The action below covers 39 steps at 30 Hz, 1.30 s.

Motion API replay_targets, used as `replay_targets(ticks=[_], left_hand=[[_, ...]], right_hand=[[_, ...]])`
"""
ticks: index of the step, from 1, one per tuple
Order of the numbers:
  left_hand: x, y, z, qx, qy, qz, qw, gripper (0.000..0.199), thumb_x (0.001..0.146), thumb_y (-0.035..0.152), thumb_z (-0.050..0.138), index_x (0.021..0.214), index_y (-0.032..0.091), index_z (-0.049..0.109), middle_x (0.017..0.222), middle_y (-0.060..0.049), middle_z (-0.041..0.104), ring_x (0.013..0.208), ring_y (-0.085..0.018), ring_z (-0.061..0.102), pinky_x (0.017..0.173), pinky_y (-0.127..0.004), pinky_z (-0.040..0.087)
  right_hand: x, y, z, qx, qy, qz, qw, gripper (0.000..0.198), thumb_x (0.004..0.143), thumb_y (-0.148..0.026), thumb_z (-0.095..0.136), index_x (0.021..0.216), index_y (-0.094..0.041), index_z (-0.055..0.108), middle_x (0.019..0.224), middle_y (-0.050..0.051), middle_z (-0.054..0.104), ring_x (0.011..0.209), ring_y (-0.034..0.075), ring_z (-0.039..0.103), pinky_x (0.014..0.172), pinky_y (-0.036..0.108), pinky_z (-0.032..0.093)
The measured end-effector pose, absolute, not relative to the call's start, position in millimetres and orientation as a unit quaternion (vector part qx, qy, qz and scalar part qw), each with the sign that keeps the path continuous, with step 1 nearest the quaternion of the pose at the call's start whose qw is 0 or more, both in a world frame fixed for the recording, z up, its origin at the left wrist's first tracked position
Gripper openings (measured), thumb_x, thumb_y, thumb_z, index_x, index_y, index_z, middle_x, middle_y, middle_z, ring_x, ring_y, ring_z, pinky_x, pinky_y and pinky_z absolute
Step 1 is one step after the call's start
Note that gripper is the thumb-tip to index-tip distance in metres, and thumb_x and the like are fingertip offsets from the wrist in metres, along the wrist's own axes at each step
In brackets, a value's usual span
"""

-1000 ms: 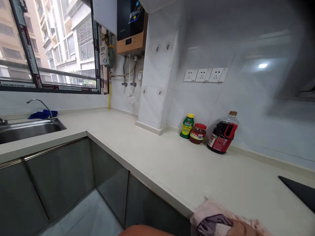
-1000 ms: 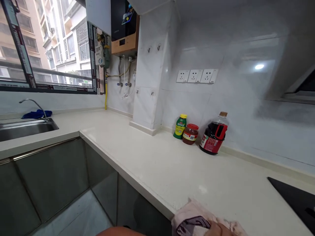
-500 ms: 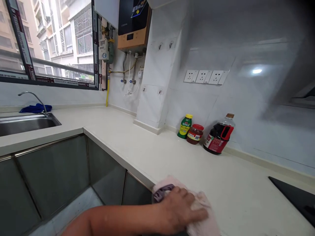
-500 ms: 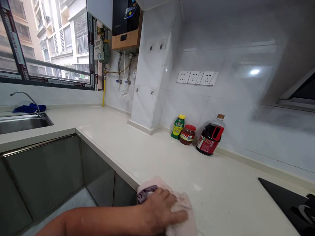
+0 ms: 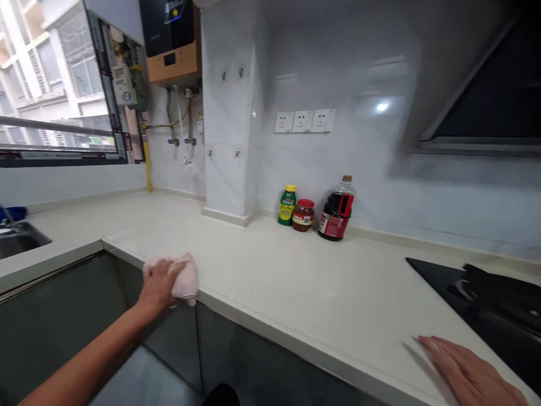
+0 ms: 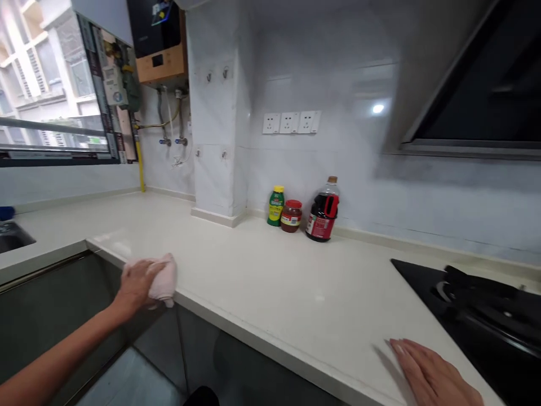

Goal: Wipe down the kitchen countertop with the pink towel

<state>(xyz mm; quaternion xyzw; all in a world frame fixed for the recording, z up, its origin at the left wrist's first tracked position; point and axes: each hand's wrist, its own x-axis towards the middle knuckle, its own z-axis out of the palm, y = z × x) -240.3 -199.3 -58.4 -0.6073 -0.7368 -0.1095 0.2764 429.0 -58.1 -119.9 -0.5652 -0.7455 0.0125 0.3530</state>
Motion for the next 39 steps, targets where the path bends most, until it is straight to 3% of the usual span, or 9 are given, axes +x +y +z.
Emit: replay_targets(ticks=[4, 9, 14, 19, 25, 30, 35, 39], left_hand=[[-255, -199, -54, -0.621, -0.719, -0.094, 0.298, 0.069, 0.069, 0.028, 0.067, 0.136, 0.019, 0.05, 0.132, -0.017, 0.058, 0.123, -0.037, 0.05, 0.102, -0.047, 0.035], [-235, -196, -43, -0.635, -0.696, -0.048, 0.331, 0.055, 0.076, 0.027, 0.053, 0.132, 0.027, 0.051, 0.124, -0.006, 0.065, 0.116, -0.034, 0.054, 0.099, -0.046, 0.038], [-181, -182, -40, -0.676, -0.665, -0.002, 0.317, 0.059, 0.074, 0.032, 0.062, 0.132, 0.019, 0.055, 0.123, -0.014, 0.064, 0.11, -0.038, 0.056, 0.092, -0.049, 0.04], [-92, -167, -34, -0.738, -0.62, 0.012, 0.266, 0.065, 0.068, 0.027, 0.072, 0.132, 0.02, 0.056, 0.119, -0.015, 0.062, 0.107, -0.038, 0.056, 0.091, -0.05, 0.038], [30, -154, -31, -0.818, -0.533, -0.008, 0.216, 0.075, 0.066, 0.033, 0.081, 0.133, 0.02, 0.052, 0.119, -0.016, 0.06, 0.104, -0.036, 0.054, 0.088, -0.05, 0.039], [132, -147, -42, -0.858, -0.455, -0.065, 0.23, 0.063, 0.073, 0.036, 0.078, 0.128, 0.016, 0.054, 0.118, -0.018, 0.059, 0.099, -0.033, 0.054, 0.083, -0.048, 0.04], [212, -138, -50, -0.873, -0.429, -0.114, 0.203, 0.036, 0.095, 0.026, 0.051, 0.128, 0.014, 0.056, 0.118, -0.017, 0.06, 0.099, -0.03, 0.055, 0.082, -0.047, 0.042], [206, -137, -41, -0.898, -0.406, -0.099, 0.135, 0.057, 0.08, 0.039, 0.072, 0.128, 0.012, 0.057, 0.122, -0.019, 0.059, 0.106, -0.033, 0.054, 0.09, -0.05, 0.042]], right_hand=[[413, -69, -100, -0.575, -0.735, 0.066, 0.354, 0.055, 0.088, -0.069, 0.034, 0.109, -0.033, 0.07, 0.121, 0.001, 0.065, 0.121, 0.032, 0.053, 0.107, 0.055, 0.041], [396, -80, -88, -0.584, -0.704, 0.068, 0.4, 0.058, 0.09, -0.072, 0.031, 0.109, -0.031, 0.068, 0.121, 0.004, 0.064, 0.119, 0.031, 0.053, 0.106, 0.055, 0.038], [394, -84, -86, -0.585, -0.689, 0.061, 0.423, 0.054, 0.096, -0.068, 0.03, 0.112, -0.031, 0.067, 0.126, 0.003, 0.06, 0.122, 0.03, 0.049, 0.112, 0.054, 0.031], [394, -83, -83, -0.572, -0.68, 0.064, 0.454, 0.051, 0.097, -0.066, 0.034, 0.109, -0.031, 0.07, 0.123, 0.002, 0.061, 0.118, 0.029, 0.051, 0.11, 0.052, 0.033], [385, -109, -73, -0.544, -0.615, 0.054, 0.568, 0.053, 0.098, -0.065, 0.036, 0.103, -0.024, 0.069, 0.12, 0.008, 0.06, 0.117, 0.028, 0.052, 0.105, 0.047, 0.04], [357, -170, -71, -0.489, -0.576, 0.096, 0.648, 0.037, 0.1, -0.056, 0.046, 0.105, -0.025, 0.066, 0.119, 0.006, 0.06, 0.117, 0.028, 0.053, 0.106, 0.044, 0.037], [323, -198, -74, -0.463, -0.603, 0.109, 0.64, 0.035, 0.103, -0.051, 0.044, 0.114, -0.024, 0.062, 0.123, 0.008, 0.057, 0.119, 0.029, 0.051, 0.104, 0.045, 0.038], [319, -179, -94, -0.478, -0.657, 0.051, 0.581, 0.038, 0.104, -0.051, 0.041, 0.125, -0.023, 0.056, 0.128, 0.01, 0.052, 0.121, 0.029, 0.047, 0.103, 0.049, 0.037]])
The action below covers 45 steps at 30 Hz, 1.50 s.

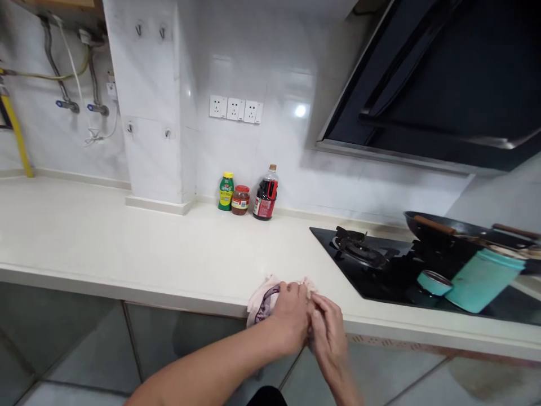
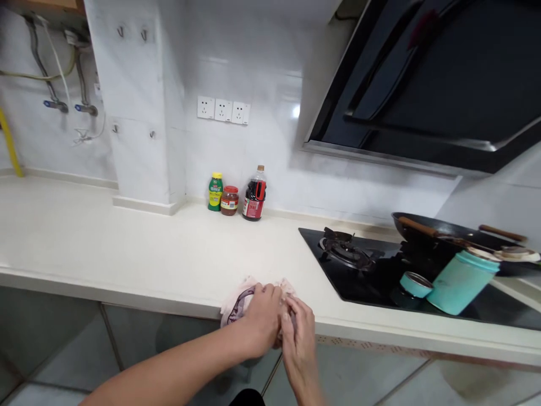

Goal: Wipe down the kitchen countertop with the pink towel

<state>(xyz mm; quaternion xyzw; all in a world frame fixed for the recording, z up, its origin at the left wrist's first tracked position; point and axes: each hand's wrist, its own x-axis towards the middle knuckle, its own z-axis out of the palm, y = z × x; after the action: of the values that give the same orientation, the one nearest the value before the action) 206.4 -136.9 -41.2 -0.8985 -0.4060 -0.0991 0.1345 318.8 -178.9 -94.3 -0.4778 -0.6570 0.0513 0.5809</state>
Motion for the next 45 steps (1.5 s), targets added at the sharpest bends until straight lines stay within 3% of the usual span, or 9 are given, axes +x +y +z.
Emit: replay_targets(ticks=[3, 6, 10, 13, 19, 26, 34, 41, 45], left_hand=[[161, -133, -31, -0.933, -0.326, -0.146, 0.032, 0.069, 0.072, 0.045, 0.078, 0.133, 0.021, 0.055, 0.128, -0.013, 0.059, 0.112, -0.032, 0.054, 0.095, -0.048, 0.042], [102, -116, -23, -0.914, -0.316, -0.237, -0.093, 0.056, 0.082, 0.041, 0.07, 0.134, 0.027, 0.054, 0.132, -0.006, 0.061, 0.118, -0.025, 0.057, 0.101, -0.039, 0.042], [35, -79, -18, -0.839, -0.421, -0.329, -0.102, 0.039, 0.088, 0.035, 0.062, 0.123, 0.018, 0.064, 0.124, -0.009, 0.065, 0.116, -0.023, 0.059, 0.104, -0.035, 0.042], [11, -56, -16, -0.814, -0.459, -0.339, -0.105, 0.038, 0.089, 0.037, 0.057, 0.121, 0.019, 0.065, 0.125, -0.008, 0.065, 0.115, -0.023, 0.06, 0.104, -0.035, 0.043], [25, -32, -9, -0.825, -0.458, -0.296, -0.148, 0.043, 0.084, 0.041, 0.056, 0.117, 0.017, 0.068, 0.115, -0.009, 0.071, 0.1, -0.022, 0.067, 0.089, -0.03, 0.049], [34, -8, 6, -0.829, -0.496, -0.199, -0.164, 0.05, 0.085, 0.052, 0.052, 0.115, 0.016, 0.068, 0.085, -0.004, 0.075, 0.079, -0.02, 0.069, 0.071, -0.026, 0.048], [62, 11, 5, -0.837, -0.513, -0.158, -0.109, 0.042, 0.083, 0.045, 0.055, 0.114, 0.022, 0.071, 0.103, -0.007, 0.075, 0.095, -0.026, 0.068, 0.082, -0.032, 0.047], [90, 19, 0, -0.86, -0.466, -0.16, -0.128, 0.042, 0.083, 0.045, 0.055, 0.115, 0.023, 0.071, 0.103, -0.007, 0.074, 0.097, -0.025, 0.067, 0.081, -0.032, 0.048], [85, 11, -2, -0.866, -0.445, -0.182, -0.135, 0.043, 0.087, 0.046, 0.05, 0.116, 0.021, 0.07, 0.111, -0.009, 0.071, 0.101, -0.026, 0.065, 0.085, -0.034, 0.048]], right_hand=[[326, -167, -110, -0.494, -0.704, -0.053, 0.508, 0.042, 0.105, -0.053, 0.037, 0.134, -0.026, 0.049, 0.132, 0.011, 0.05, 0.122, 0.032, 0.045, 0.1, 0.053, 0.037], [324, -166, -112, -0.527, -0.739, -0.135, 0.398, 0.046, 0.102, -0.052, 0.042, 0.143, -0.03, 0.041, 0.137, 0.01, 0.048, 0.124, 0.035, 0.043, 0.096, 0.056, 0.037], [292, -169, -90, -0.576, -0.751, -0.206, 0.247, 0.075, 0.079, -0.045, 0.082, 0.142, -0.029, 0.045, 0.137, 0.015, 0.048, 0.118, 0.041, 0.043, 0.093, 0.059, 0.037], [248, -165, -70, -0.576, -0.767, -0.195, 0.203, 0.086, 0.064, -0.039, 0.094, 0.137, -0.023, 0.051, 0.133, 0.019, 0.049, 0.115, 0.041, 0.045, 0.094, 0.059, 0.038], [155, -147, -64, -0.483, -0.83, -0.158, 0.229, 0.097, 0.054, -0.048, 0.099, 0.132, -0.017, 0.05, 0.127, 0.02, 0.052, 0.111, 0.036, 0.047, 0.096, 0.058, 0.039], [169, -129, -90, -0.335, -0.854, -0.228, 0.327, 0.058, 0.089, -0.055, 0.069, 0.13, -0.017, 0.05, 0.128, 0.014, 0.052, 0.114, 0.031, 0.047, 0.089, 0.046, 0.042], [267, -134, -95, -0.33, -0.826, -0.288, 0.354, 0.035, 0.091, -0.03, 0.061, 0.125, -0.023, 0.054, 0.123, 0.012, 0.056, 0.112, 0.029, 0.051, 0.093, 0.046, 0.037], [396, -142, -115, -0.417, -0.804, -0.272, 0.326, 0.068, 0.068, -0.025, 0.088, 0.125, -0.027, 0.052, 0.128, 0.013, 0.053, 0.119, 0.035, 0.049, 0.103, 0.053, 0.029], [481, -146, -126, -0.503, -0.771, -0.278, 0.276, 0.072, 0.064, -0.017, 0.076, 0.128, -0.026, 0.046, 0.133, 0.015, 0.049, 0.128, 0.036, 0.042, 0.11, 0.058, 0.024]])
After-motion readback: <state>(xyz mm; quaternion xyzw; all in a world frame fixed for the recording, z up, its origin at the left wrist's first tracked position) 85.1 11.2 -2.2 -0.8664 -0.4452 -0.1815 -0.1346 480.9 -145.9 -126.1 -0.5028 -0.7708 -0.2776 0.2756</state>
